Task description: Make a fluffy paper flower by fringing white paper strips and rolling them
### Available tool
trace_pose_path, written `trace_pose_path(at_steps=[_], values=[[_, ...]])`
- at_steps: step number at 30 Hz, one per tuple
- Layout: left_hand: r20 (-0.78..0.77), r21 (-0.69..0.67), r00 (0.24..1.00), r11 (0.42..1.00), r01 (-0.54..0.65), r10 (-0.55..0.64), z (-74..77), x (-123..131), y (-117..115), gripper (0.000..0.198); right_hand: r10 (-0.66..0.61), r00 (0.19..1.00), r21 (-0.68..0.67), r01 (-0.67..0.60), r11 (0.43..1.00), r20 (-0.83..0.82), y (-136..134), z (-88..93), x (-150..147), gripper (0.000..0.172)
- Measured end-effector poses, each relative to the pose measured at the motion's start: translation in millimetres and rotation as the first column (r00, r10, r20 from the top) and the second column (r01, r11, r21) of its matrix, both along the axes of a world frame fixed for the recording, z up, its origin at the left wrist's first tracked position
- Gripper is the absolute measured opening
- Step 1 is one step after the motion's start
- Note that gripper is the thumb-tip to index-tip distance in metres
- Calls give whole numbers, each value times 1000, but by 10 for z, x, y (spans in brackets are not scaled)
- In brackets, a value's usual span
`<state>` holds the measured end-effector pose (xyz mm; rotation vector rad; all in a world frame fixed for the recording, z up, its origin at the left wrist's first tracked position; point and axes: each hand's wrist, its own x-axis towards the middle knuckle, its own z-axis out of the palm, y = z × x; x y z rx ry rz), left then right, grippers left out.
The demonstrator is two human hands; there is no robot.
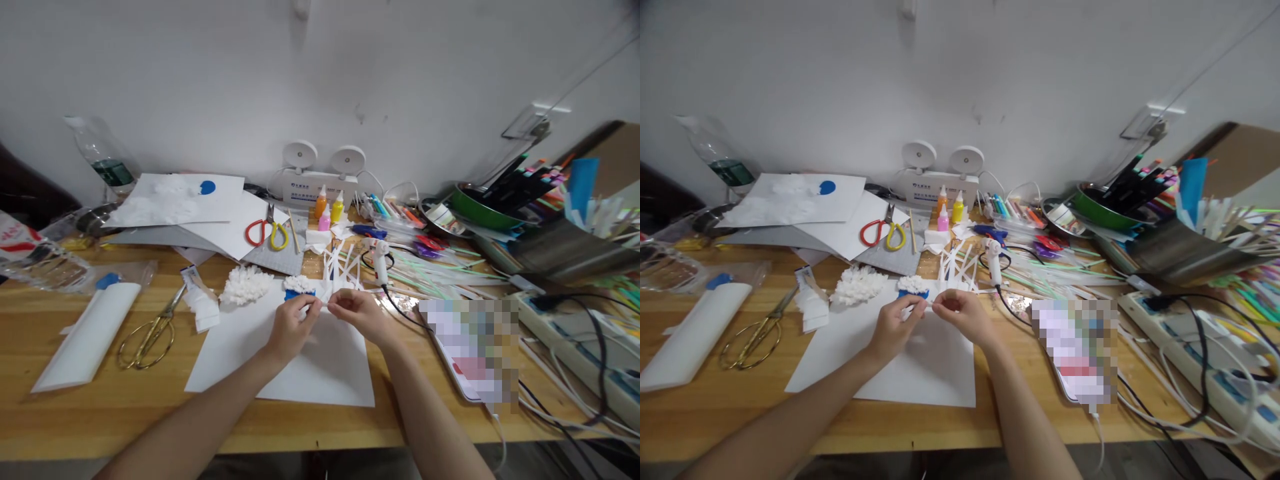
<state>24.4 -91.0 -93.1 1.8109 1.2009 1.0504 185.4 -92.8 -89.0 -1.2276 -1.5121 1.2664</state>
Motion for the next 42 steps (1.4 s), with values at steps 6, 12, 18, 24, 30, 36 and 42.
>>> trace_pose_path(at_steps=[6, 12, 18, 24, 30, 36, 42], values=[[-3, 32, 1000, 999, 9, -9, -20, 7, 7, 14, -11, 999, -1, 11, 1000, -40, -16, -39, 1, 16], [-26, 56, 999, 998, 28, -26, -43, 9, 24, 15, 28, 999, 11, -28, 1000, -23, -35, -57, -37, 16], [-28, 52, 999, 998, 41, -40, -58, 15, 28, 15, -9, 997, 80, 3, 997, 72, -41, -51, -70, 16], [-17, 56, 998, 997, 54, -53, -63, 12, 14, 16, -50, 996, 115, 41, 993, 79, -44, -40, -80, 14], [-16, 60, 999, 997, 39, -38, -93, 17, 18, 16, -104, 984, 171, 78, 982, 147, -53, -28, -96, 11], [-20, 66, 999, 997, 45, -43, -90, 19, 15, 17, -173, 958, 247, 114, 962, 228, -65, -51, -87, 10], [2, 82, 998, 995, 62, -63, -105, 12, 21, 21, -331, 906, 427, 197, 882, 265, -80, -53, -154, 8]])
